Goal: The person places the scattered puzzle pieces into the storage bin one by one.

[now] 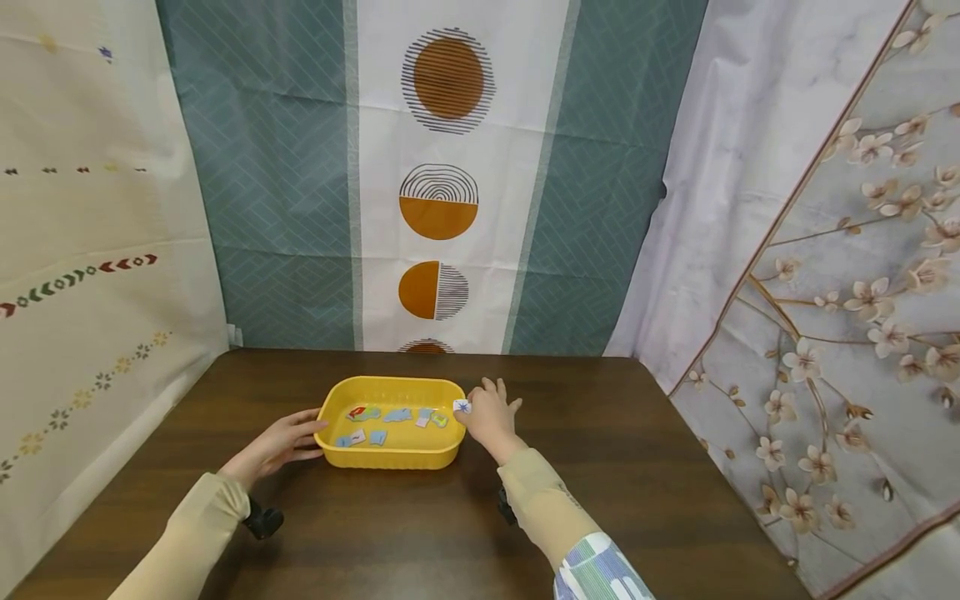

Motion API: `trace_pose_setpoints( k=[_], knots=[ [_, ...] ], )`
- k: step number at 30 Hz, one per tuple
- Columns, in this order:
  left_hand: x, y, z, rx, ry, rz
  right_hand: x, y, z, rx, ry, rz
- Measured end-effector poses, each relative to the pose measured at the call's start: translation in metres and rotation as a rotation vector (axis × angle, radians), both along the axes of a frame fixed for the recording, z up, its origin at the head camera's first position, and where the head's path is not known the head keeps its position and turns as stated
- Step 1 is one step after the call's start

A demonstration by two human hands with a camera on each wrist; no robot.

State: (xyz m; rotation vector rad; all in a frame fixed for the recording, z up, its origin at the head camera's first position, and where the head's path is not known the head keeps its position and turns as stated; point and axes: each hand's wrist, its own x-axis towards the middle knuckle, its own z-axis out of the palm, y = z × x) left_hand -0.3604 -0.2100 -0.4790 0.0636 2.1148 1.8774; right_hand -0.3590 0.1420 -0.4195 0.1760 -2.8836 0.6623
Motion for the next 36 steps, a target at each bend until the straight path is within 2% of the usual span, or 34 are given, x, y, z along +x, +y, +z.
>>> trace_pose_setpoints(
  k=[6, 15, 22, 32, 36],
  knots=[
    [0.001, 0.000, 0.000, -0.005, 0.006, -0.009, -0.003, -0.027, -0.003, 0.042, 0.004, 0.068],
    [0.002, -0.001, 0.000, -0.007, 0.010, 0.014, -0.004, -0.062, -0.015, 0.066, 0.003, 0.160],
    [0.003, 0.001, -0.003, 0.003, 0.020, 0.011, -0.008, -0.075, -0.024, 0.082, -0.045, 0.156],
    [0.003, 0.001, -0.006, 0.009, 0.015, 0.048, -0.014, -0.089, -0.031, 0.169, -0.118, 0.194],
    [0.004, 0.002, -0.005, 0.013, 0.022, 0.041, -0.015, -0.090, -0.033, 0.203, -0.124, 0.202]
  ],
)
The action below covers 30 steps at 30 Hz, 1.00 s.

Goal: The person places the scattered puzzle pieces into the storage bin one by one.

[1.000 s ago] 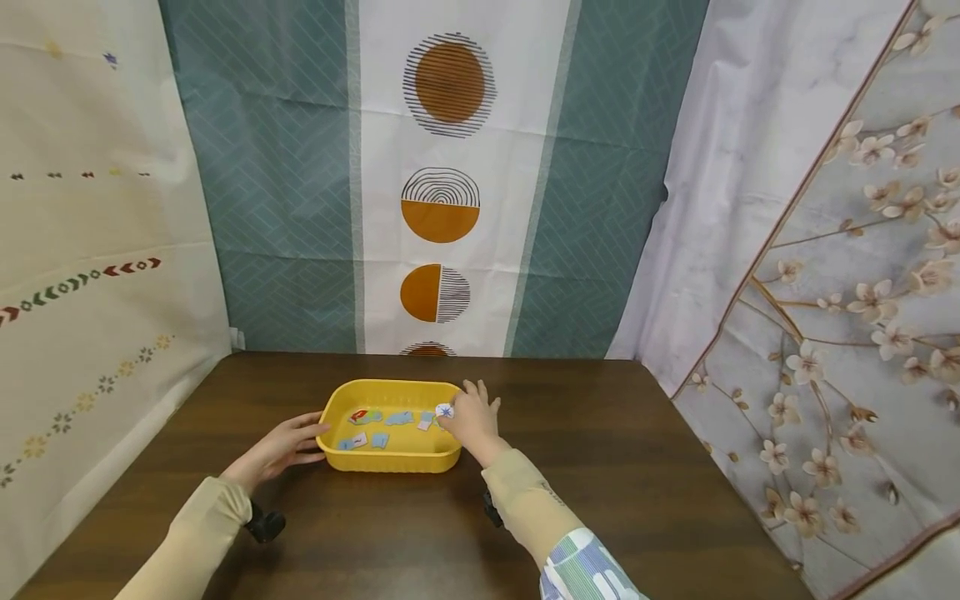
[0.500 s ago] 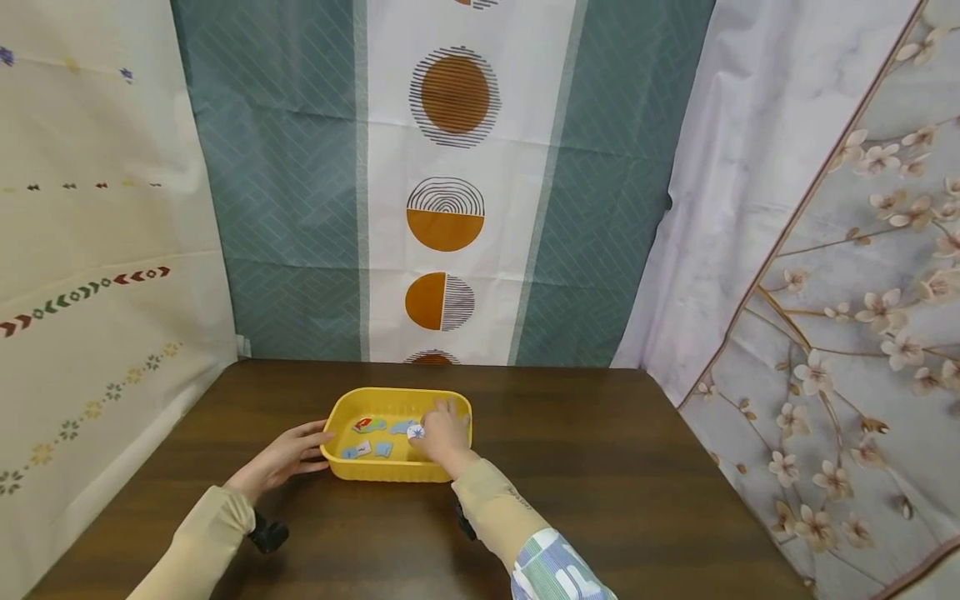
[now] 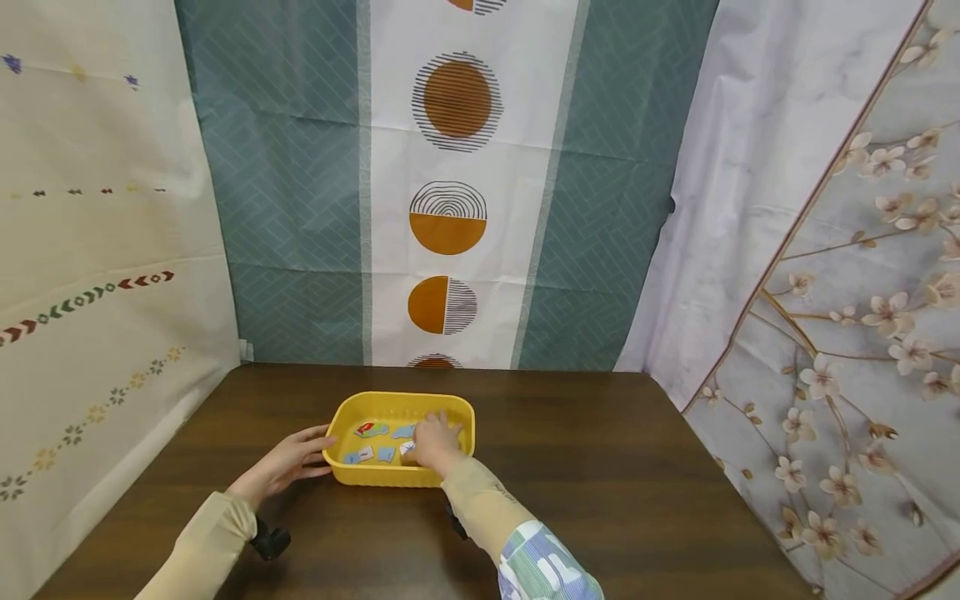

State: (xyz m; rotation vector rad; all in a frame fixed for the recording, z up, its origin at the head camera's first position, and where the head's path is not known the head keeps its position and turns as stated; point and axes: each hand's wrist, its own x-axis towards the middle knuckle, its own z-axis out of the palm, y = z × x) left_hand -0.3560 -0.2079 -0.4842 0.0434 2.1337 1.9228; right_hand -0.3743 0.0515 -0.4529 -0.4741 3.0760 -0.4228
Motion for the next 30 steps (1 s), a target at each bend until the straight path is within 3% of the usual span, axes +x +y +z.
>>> trace_pose_setpoints(
  k=[30],
  knots=[
    [-0.0007, 0.0007, 0.0002, -0.001, -0.013, 0.008, -0.0045, 0.0000, -0.0055, 0.047, -0.037, 0.021]
  ],
)
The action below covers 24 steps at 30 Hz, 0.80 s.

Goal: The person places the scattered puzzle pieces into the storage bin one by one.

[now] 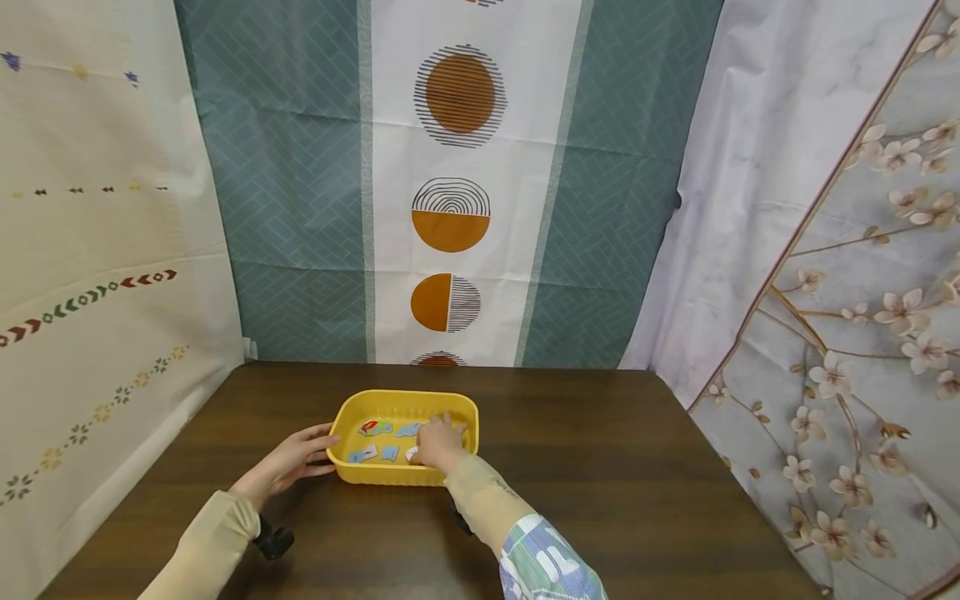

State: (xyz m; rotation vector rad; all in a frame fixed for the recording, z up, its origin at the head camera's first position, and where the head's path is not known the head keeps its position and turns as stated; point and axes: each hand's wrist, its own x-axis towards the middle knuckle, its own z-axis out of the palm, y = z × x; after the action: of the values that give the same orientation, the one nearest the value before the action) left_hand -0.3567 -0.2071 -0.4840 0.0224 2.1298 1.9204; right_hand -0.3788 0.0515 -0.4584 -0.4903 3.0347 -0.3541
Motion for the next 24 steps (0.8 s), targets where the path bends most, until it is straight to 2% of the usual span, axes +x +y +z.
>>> trace_pose_setpoints(
  k=[6, 11, 14, 24],
  knots=[
    [-0.001, 0.001, 0.001, 0.000, -0.007, -0.009, 0.000, 0.001, 0.001, -0.001, -0.013, -0.003],
    [-0.002, 0.000, 0.002, -0.003, 0.002, -0.028, 0.000, 0.002, 0.002, -0.039, -0.016, -0.007],
    [-0.003, 0.000, 0.002, -0.003, -0.004, -0.019, 0.001, 0.003, 0.004, -0.058, -0.004, 0.003],
    [-0.008, -0.008, 0.003, -0.054, 0.000, -0.021, 0.003, 0.000, 0.020, -0.095, 0.006, 0.003]
  ],
)
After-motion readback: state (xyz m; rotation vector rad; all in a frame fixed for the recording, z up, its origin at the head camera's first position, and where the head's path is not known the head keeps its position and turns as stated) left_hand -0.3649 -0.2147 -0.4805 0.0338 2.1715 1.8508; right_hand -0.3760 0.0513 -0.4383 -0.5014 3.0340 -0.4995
